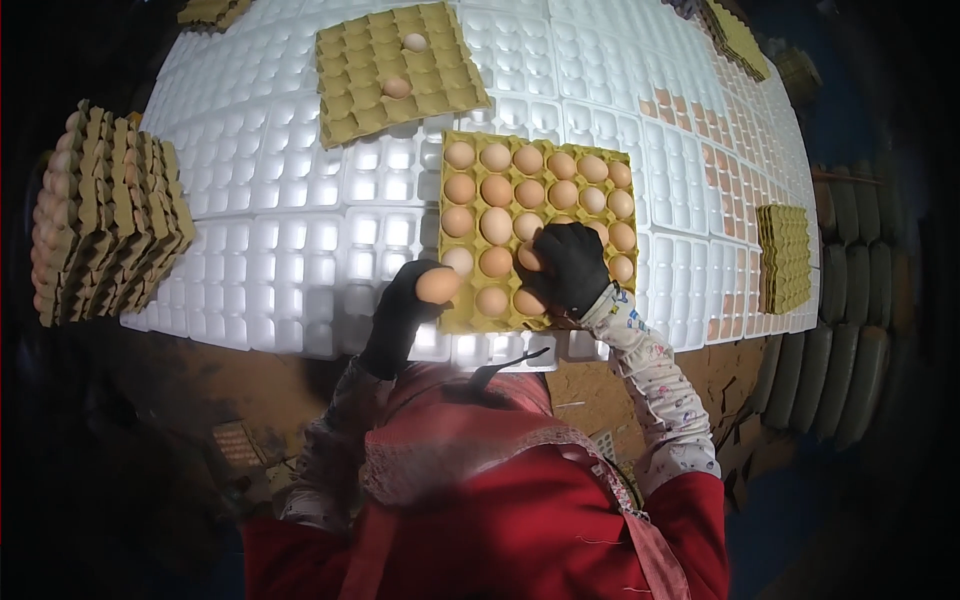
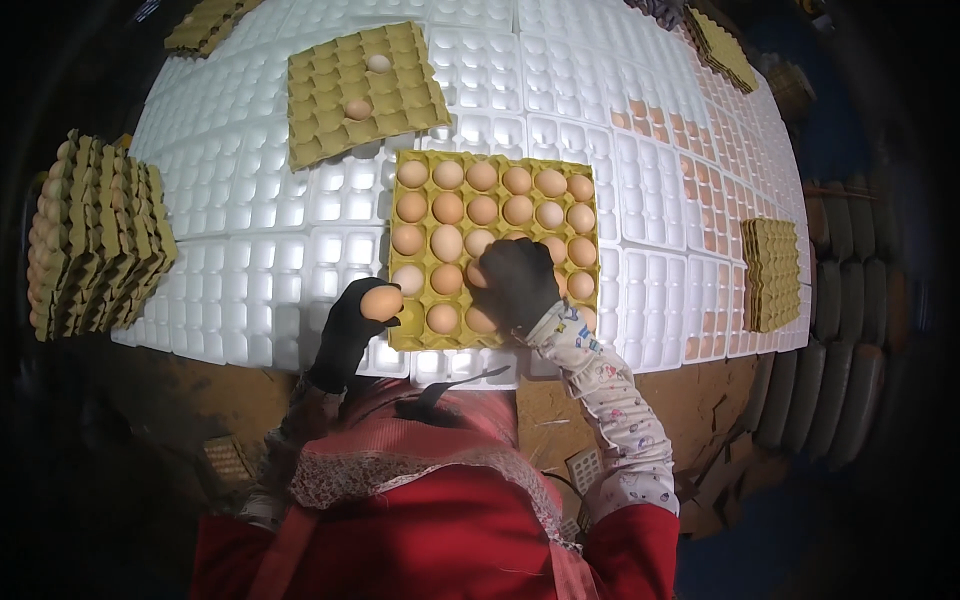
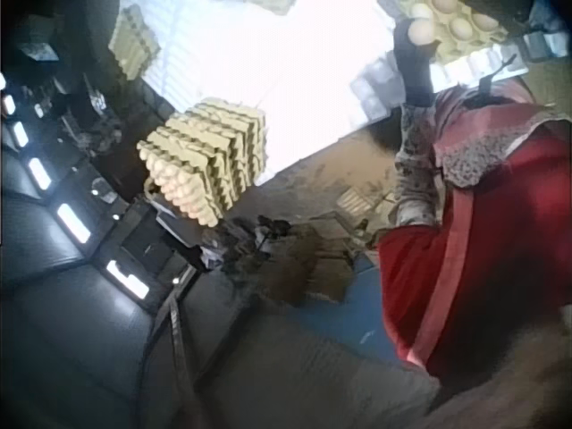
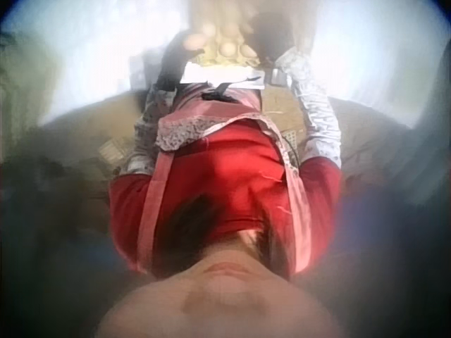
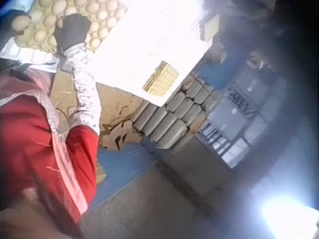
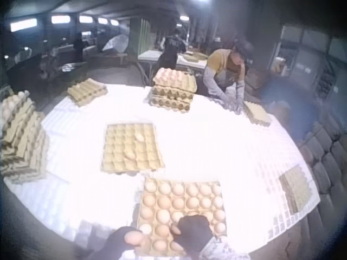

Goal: The person sorts eggs by hand, moving them from a yellow tray into a white tray, and then transfers eggs between cardboard trays and the white trays.

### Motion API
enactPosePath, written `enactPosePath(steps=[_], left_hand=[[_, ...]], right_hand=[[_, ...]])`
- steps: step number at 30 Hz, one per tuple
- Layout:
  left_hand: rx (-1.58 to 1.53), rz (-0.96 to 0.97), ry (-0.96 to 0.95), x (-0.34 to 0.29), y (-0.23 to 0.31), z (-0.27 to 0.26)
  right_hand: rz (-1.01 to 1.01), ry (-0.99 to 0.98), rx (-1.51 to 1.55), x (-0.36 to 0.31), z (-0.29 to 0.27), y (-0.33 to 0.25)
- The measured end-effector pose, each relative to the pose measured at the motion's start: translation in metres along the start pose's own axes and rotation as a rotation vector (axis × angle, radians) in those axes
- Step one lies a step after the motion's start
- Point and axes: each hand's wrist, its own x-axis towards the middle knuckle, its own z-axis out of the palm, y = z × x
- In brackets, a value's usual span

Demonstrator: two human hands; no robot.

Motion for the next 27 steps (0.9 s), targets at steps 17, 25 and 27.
enactPosePath(steps=[17, 25, 27], left_hand=[[1.002, 0.337, 0.11, 0.033, -0.002, 0.016], [0.801, 0.37, 0.083, 0.035, -0.001, -0.002], [0.424, 0.264, 0.024, 0.035, -0.001, -0.01]], right_hand=[[0.161, -0.044, 0.188, 0.235, 0.054, 0.051], [0.144, -0.13, 0.318, 0.206, 0.033, 0.053], [0.225, -0.353, 0.34, 0.158, 0.003, 0.047]])
